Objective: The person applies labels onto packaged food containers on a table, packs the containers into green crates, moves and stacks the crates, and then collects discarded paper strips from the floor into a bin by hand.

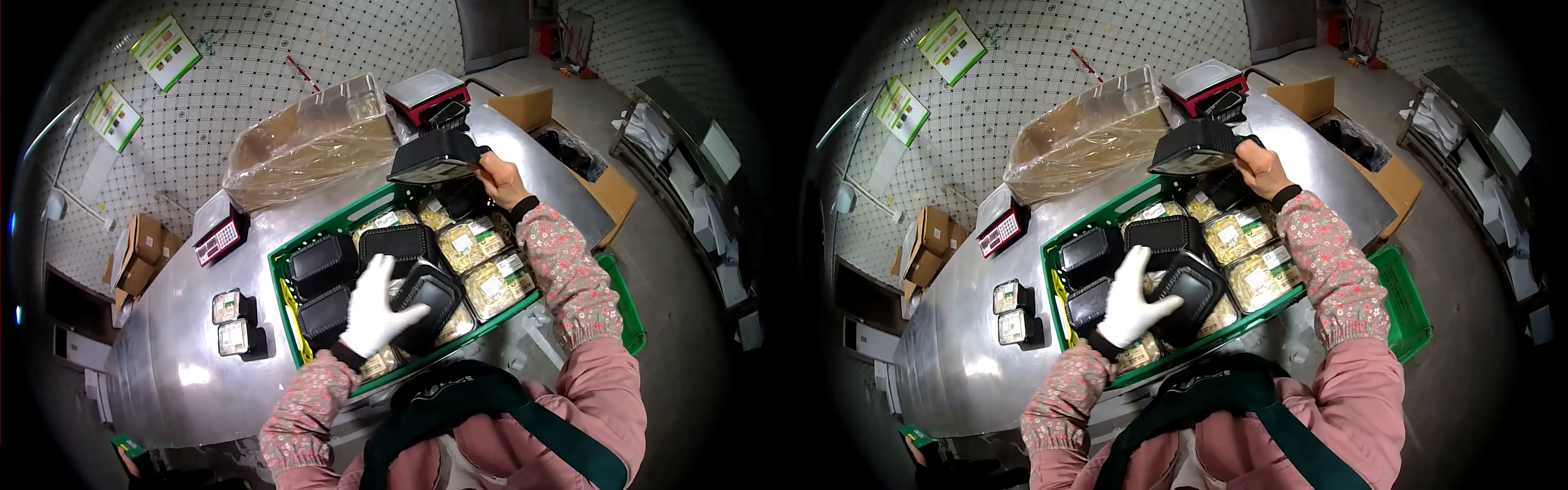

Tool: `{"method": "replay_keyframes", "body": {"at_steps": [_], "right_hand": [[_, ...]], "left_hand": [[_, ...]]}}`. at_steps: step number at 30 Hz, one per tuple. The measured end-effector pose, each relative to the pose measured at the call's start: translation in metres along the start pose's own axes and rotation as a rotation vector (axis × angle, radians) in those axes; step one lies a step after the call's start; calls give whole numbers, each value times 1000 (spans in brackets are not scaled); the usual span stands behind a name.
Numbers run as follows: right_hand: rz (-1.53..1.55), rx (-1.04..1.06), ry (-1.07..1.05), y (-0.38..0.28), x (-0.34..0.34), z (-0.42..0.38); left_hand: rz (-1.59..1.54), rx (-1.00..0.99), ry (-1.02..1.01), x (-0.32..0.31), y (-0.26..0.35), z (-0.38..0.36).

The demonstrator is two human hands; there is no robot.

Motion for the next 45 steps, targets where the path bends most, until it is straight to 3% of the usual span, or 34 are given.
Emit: {"method": "replay_keyframes", "body": {"at_steps": [3,5,7,9,10,15,20,23,24,26,29,31,34,36,38,40,42,45], "right_hand": [[-55,169,-36,-10,36,8],[-159,383,-62,-10,58,2],[-246,376,-150,4,66,-23],[-402,323,-273,20,66,-50],[-505,305,-316,17,62,-55],[-569,176,-296,11,59,-49],[-239,61,-261,1,45,-28],[45,-254,-178,-10,27,-5],[55,-247,-188,-15,18,2],[178,-445,-399,-22,-1,14],[243,-412,-450,-42,-26,23],[260,-250,-488,-48,-48,26],[251,-182,-552,-69,-70,35],[326,-270,-561,-86,-84,46],[376,-299,-537,-116,-101,63],[419,-308,-521,-147,-129,82],[491,-240,-480,-188,-167,102],[737,-335,-594,-263,-256,127]], "left_hand": [[156,29,-359,-18,32,13],[-45,50,-409,-34,15,8],[-128,44,-432,-38,4,4],[60,-280,-442,-34,9,8],[95,-351,-466,-28,17,9],[177,-242,-603,-26,18,4],[65,-220,-421,-24,5,21],[31,-212,-365,-25,-16,39],[50,-206,-392,-28,-27,42],[114,-255,-205,-34,-49,49],[54,-256,-294,-31,-55,48],[17,-256,-273,-20,-56,37],[-51,-111,16,32,-73,9],[43,31,291,73,-103,-26],[-136,413,603,104,-138,-81],[-33,634,864,131,-195,-151],[-236,884,1186,132,-268,-248],[-452,1327,1268,112,-321,-338]]}}
Point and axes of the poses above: each hand's wrist, its own z-axis towards the middle knuckle, its own x-axis out of the back of the hand, y = z × x, the point moved 1 cm from there along z, towards the middle knuckle, and after that the axes turned 5 degrees about -x, right-handed, at the moved point
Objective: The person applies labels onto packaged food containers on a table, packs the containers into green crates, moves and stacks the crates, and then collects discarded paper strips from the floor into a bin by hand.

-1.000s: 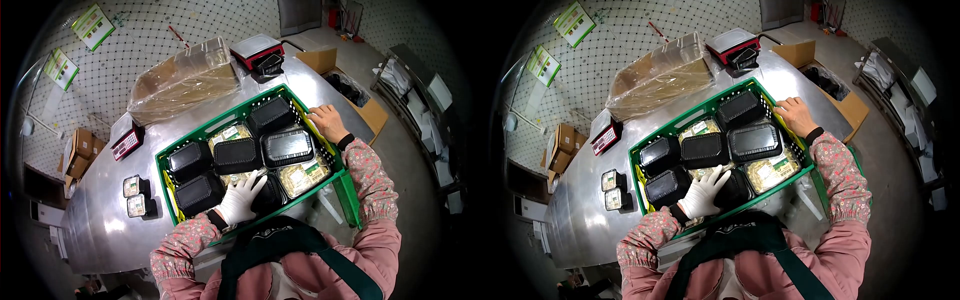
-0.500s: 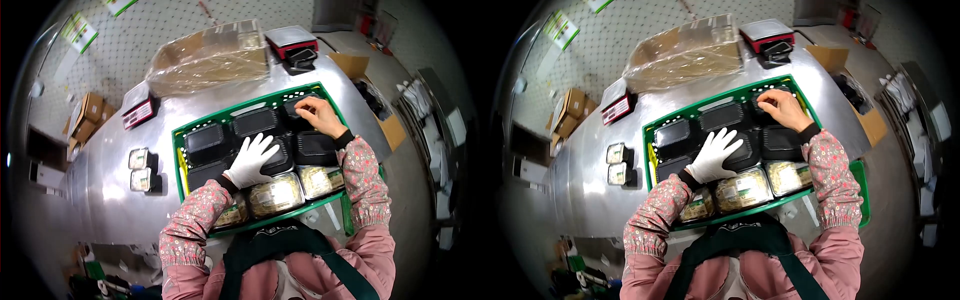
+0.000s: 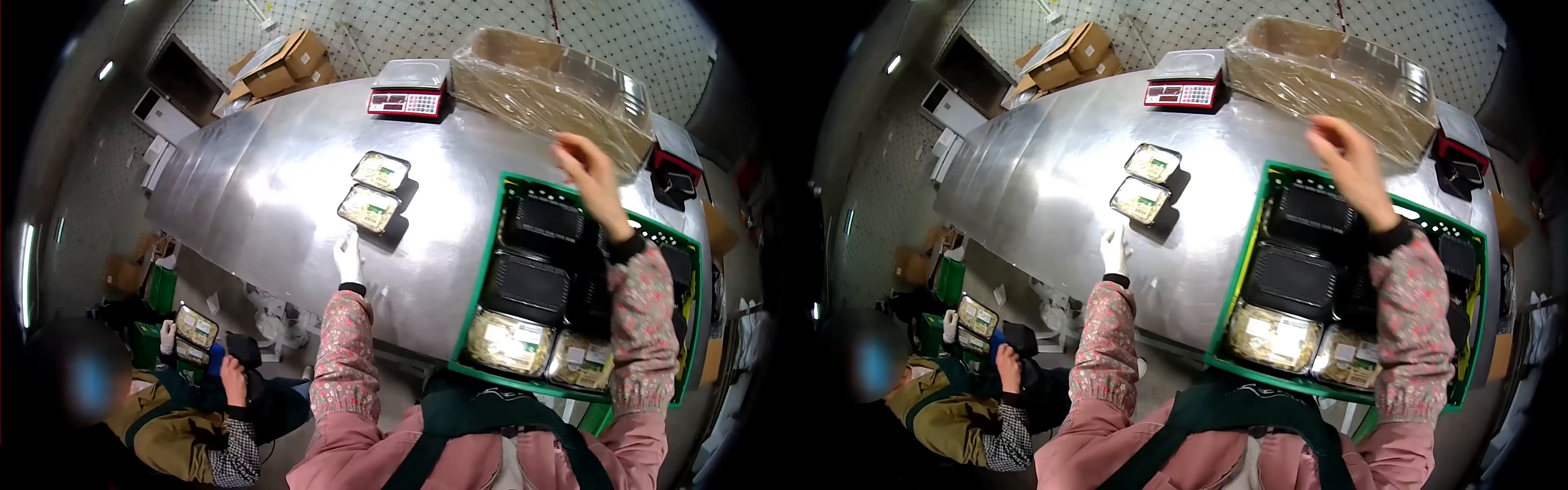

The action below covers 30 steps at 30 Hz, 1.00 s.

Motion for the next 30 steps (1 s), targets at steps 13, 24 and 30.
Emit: {"method": "replay_keyframes", "body": {"at_steps": [13,24,30], "right_hand": [[-409,-726,52,183,-418,101],[-473,295,-377,67,-377,99],[-424,712,-718,-110,-182,11]], "left_hand": [[-211,303,-256,129,-86,-112],[17,-283,-154,171,3,-38],[-76,-636,-589,78,170,-48]]}}
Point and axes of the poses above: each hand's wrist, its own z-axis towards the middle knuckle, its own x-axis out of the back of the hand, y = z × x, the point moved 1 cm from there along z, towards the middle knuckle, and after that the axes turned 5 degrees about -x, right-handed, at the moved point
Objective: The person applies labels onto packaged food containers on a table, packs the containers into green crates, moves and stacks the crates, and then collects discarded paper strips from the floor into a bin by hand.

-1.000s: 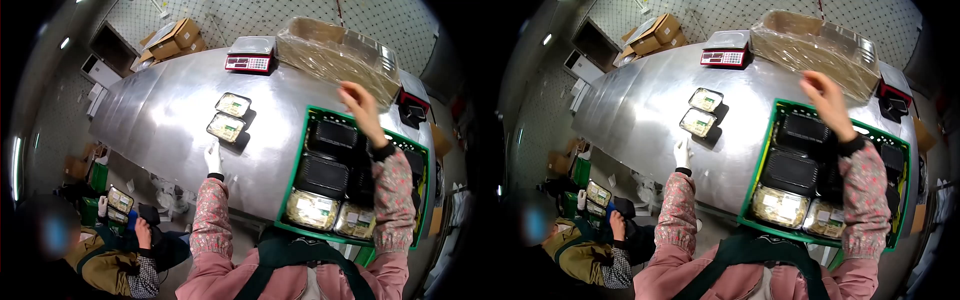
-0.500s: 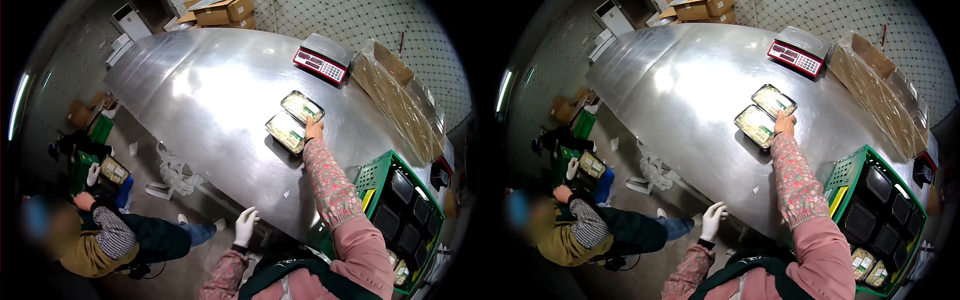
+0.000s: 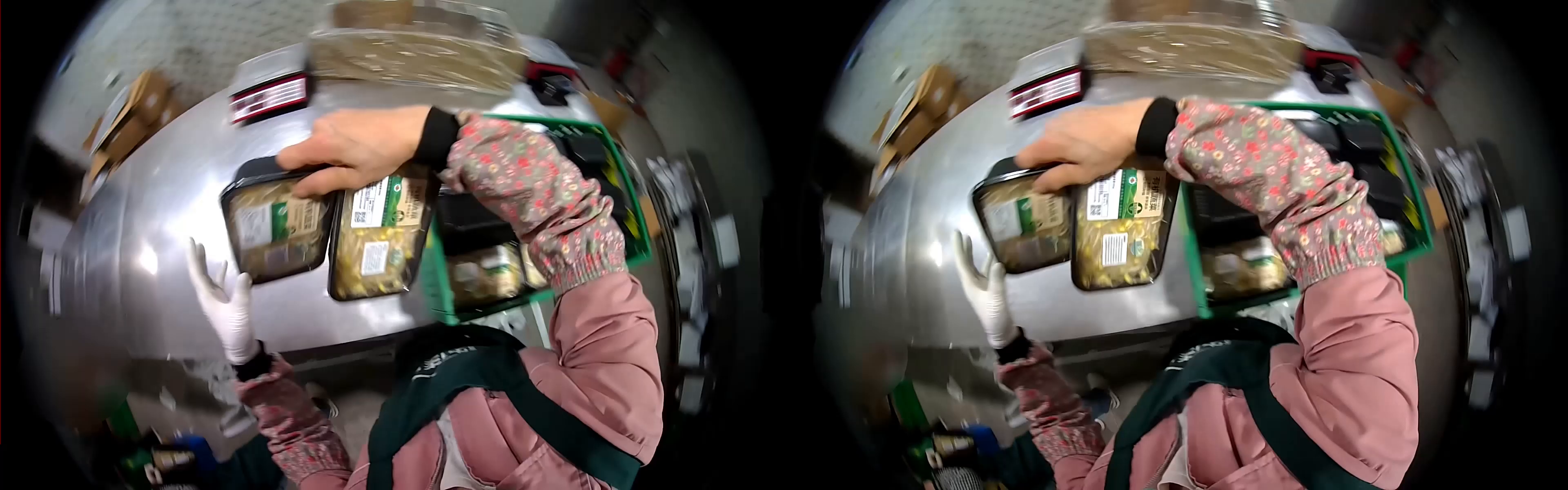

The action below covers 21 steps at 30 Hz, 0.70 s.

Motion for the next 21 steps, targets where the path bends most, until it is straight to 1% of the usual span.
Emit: {"method": "replay_keyframes", "body": {"at_steps": [1,2,3,4,5,6,7,8,9,10,11,12,13,14,15,16,17,18,19,21], "right_hand": [[71,-12,-7,-23,23,-27],[68,-26,-6,-42,43,-53],[68,-28,-4,-58,58,-82],[21,-51,12,-68,68,-111],[-23,-72,22,-78,81,-129],[-70,-161,24,-88,90,-158],[-149,-185,71,-93,94,-190],[-230,-159,188,-100,96,-226],[-288,-173,242,-102,97,-266],[-394,-179,358,-101,94,-305],[-512,-139,504,-106,87,-340],[-668,-135,524,-99,72,-362],[-944,-105,509,-108,54,-390],[-780,-86,488,-105,23,-419],[-644,-61,413,-98,-8,-441],[-505,-126,278,-102,-27,-461],[-409,-218,209,-108,-25,-470],[-309,-226,279,-108,-17,-476],[-199,-240,350,-112,-12,-480],[-35,-396,270,-110,-14,-502]], "left_hand": [[-171,-31,-110,-24,18,7],[-338,41,-329,-39,23,10],[-517,197,-572,-56,32,6],[-377,194,-613,-77,37,-2],[-240,190,-645,-97,52,-1],[-244,174,-616,-126,72,-11],[-273,194,-585,-150,89,-21],[-282,168,-575,-168,97,-34],[-288,141,-564,-186,100,-46],[-156,-18,-513,-197,92,-58],[25,-77,-448,-208,93,-74],[188,-213,-456,-210,81,-77],[355,-357,-453,-222,75,-94],[398,-302,-591,-226,71,-111],[548,-485,-702,-233,88,-122],[568,-486,-768,-235,88,-133],[588,-482,-832,-240,96,-140],[665,-433,-816,-235,108,-143],[592,-324,-830,-227,104,-146],[665,-368,-910,-224,110,-154]]}}
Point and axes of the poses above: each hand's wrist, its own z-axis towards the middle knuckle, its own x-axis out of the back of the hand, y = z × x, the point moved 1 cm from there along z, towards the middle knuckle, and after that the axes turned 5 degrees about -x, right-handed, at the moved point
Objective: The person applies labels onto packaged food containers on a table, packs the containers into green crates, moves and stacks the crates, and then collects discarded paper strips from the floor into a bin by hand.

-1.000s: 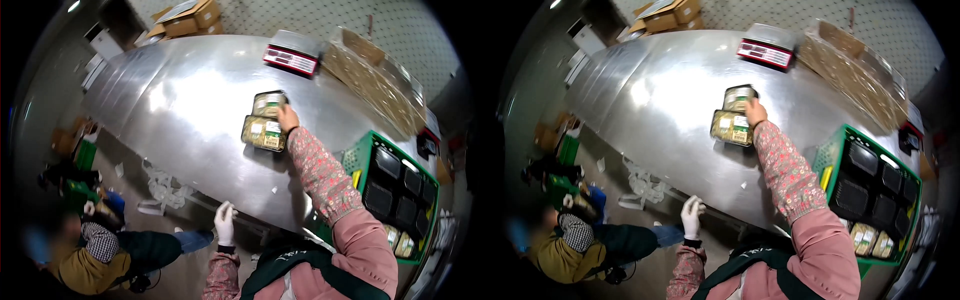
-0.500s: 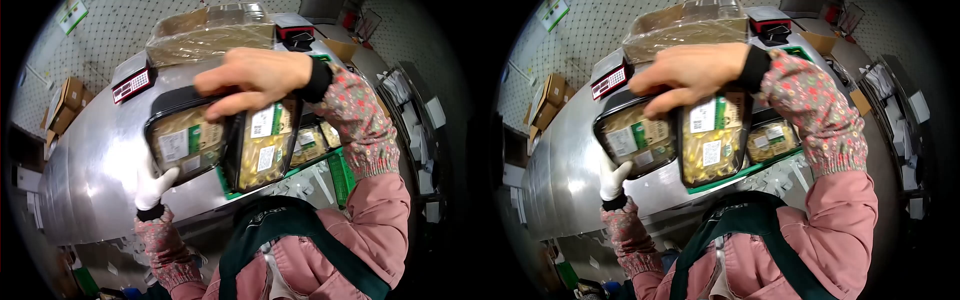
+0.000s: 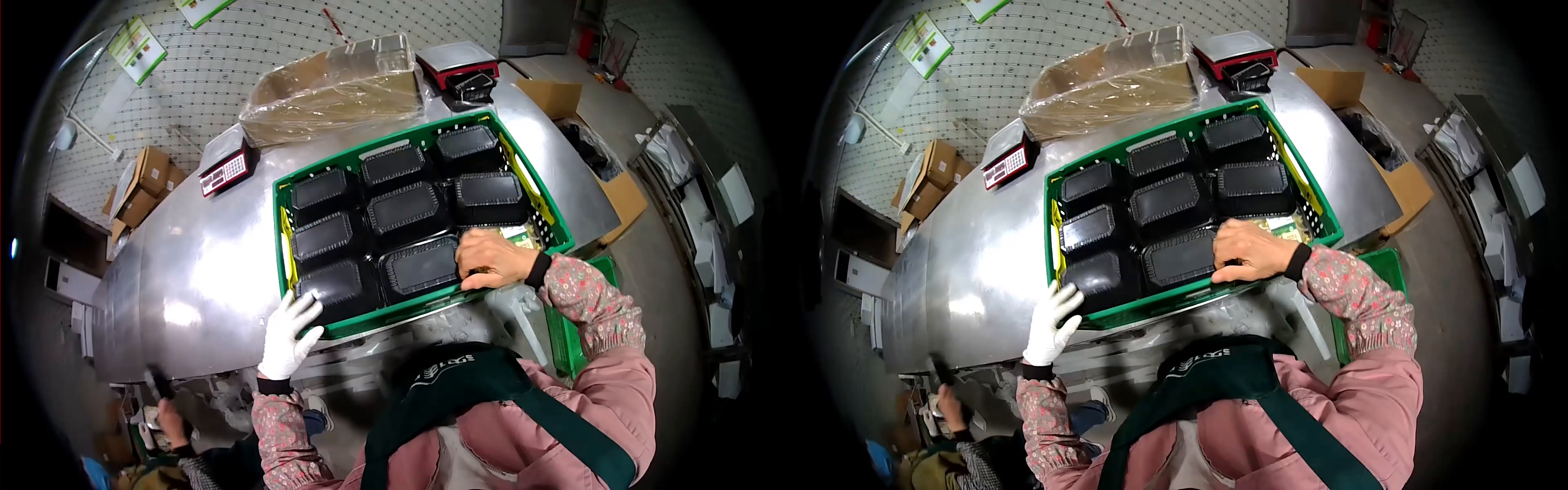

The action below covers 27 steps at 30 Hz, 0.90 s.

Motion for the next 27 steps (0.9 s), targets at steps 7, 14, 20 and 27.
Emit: {"method": "replay_keyframes", "body": {"at_steps": [7,14,20,27], "right_hand": [[-195,-758,237,55,69,-46],[-488,-557,56,92,89,-23],[-98,-531,114,34,91,30],[193,-414,35,5,60,62]], "left_hand": [[30,162,400,-32,34,-15],[-195,-75,590,-68,113,-13],[68,304,968,-37,83,-42],[-176,1422,1143,-131,-89,-126]]}}
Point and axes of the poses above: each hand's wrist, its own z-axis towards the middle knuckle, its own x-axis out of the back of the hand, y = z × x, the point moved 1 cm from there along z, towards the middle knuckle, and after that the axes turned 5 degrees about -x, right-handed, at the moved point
